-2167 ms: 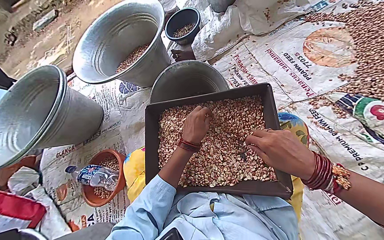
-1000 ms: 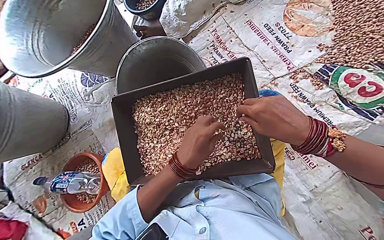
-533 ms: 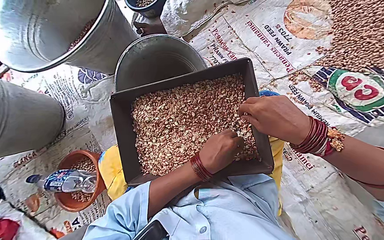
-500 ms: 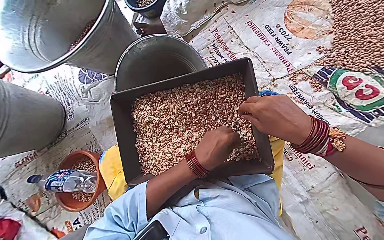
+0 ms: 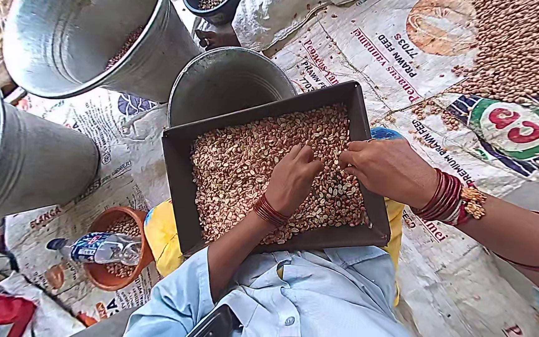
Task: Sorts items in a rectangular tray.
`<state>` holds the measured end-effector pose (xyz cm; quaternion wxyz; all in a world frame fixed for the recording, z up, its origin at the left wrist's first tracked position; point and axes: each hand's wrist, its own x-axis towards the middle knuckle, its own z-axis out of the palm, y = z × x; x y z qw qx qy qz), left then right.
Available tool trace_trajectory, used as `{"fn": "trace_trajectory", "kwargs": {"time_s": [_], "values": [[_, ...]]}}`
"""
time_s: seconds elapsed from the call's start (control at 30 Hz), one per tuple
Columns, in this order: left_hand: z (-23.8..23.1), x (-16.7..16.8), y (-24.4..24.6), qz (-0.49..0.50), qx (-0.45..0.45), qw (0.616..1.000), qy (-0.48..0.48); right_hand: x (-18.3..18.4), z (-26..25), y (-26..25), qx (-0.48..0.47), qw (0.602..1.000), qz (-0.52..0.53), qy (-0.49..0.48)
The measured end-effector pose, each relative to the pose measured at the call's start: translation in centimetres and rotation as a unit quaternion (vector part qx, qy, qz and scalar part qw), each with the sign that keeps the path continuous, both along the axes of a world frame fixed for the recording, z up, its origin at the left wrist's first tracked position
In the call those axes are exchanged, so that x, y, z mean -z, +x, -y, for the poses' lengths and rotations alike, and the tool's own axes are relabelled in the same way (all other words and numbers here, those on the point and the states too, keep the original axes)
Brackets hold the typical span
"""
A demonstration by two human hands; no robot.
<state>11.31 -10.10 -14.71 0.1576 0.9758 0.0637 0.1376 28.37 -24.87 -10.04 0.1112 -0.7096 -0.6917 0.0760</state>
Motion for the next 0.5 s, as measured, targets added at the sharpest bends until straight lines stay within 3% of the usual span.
{"fn": "trace_trajectory", "kwargs": {"time_s": [0.2, 0.3, 0.4, 0.5], "values": [[0.4, 1.3, 0.7, 0.001, 0.014, 0.997, 0.077, 0.9, 0.0, -0.3, -0.047, 0.998, 0.032, -0.002], [0.1, 1.2, 0.6, 0.003, 0.019, 0.999, 0.044, 1.2, 0.1, -0.9, -0.095, 0.995, 0.023, -0.010], [-1.4, -0.4, -0.2, 0.032, -0.023, 0.990, -0.137, 1.7, 0.4, -1.6, -0.135, 0.990, 0.015, -0.033], [-3.5, -2.0, -1.9, 0.049, -0.085, 0.917, -0.387, 2.4, 0.5, -2.0, -0.162, 0.984, 0.024, -0.066]]}}
